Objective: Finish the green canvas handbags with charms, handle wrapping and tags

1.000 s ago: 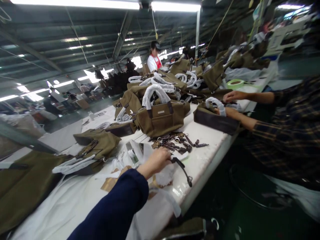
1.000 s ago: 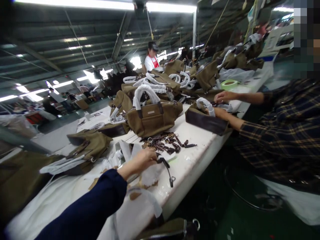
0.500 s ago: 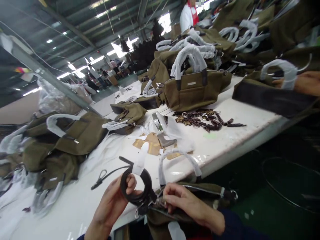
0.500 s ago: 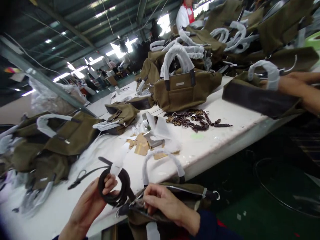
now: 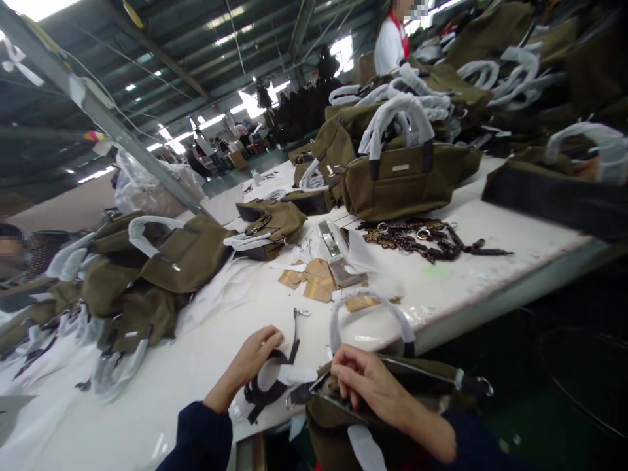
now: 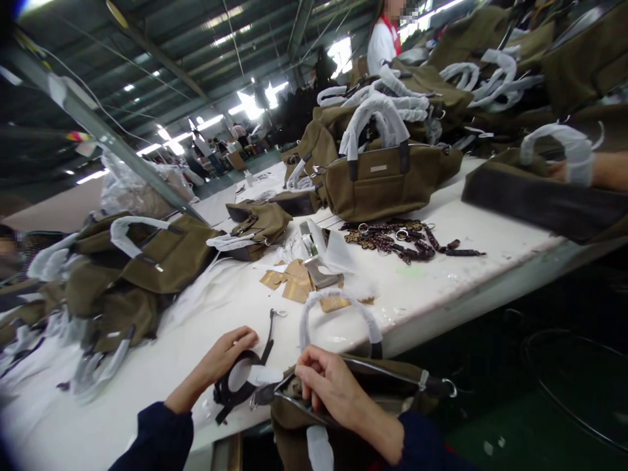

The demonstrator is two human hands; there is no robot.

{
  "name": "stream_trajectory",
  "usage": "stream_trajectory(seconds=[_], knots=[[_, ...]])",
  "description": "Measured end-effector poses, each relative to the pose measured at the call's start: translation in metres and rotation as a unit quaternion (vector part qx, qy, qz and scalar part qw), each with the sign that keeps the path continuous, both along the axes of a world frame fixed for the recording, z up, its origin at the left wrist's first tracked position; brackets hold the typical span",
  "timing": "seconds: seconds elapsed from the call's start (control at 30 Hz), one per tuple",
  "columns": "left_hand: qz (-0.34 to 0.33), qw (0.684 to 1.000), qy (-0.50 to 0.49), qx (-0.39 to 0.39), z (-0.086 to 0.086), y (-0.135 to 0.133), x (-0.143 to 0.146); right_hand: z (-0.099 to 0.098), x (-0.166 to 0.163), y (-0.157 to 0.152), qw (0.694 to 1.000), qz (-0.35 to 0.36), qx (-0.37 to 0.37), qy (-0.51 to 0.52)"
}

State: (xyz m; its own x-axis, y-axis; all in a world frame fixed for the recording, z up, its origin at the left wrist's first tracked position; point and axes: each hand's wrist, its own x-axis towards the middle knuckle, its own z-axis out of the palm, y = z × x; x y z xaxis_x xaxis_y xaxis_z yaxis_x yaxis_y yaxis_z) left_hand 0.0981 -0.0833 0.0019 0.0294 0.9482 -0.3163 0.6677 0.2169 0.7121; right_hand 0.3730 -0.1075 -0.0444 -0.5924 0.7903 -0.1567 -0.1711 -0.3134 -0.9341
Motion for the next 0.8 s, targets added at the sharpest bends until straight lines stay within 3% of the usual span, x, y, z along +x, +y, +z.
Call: stream_trajectory(seconds=[0.13, 0.27, 0.53, 0.8], knots=[[0.004, 0.994, 0.086, 0.074, -0.018, 0.019, 0.027, 0.003, -0.004, 0.002, 0.999, -0.014, 0.02, -0.029], [0.025, 0.988, 0.109, 0.104, -0.033, 0.036, 0.045, 0.011, -0.005, 0.005, 0.994, -0.03, 0.076, -0.078], [-0.034, 0.994, -0.024, 0.101, -0.022, 0.026, 0.07, 0.013, -0.006, 0.012, 0.991, -0.062, 0.062, -0.103], [-0.021, 0.986, -0.147, 0.08, -0.031, 0.023, 0.075, 0.01, -0.012, 0.015, 0.985, -0.102, 0.032, -0.133]])
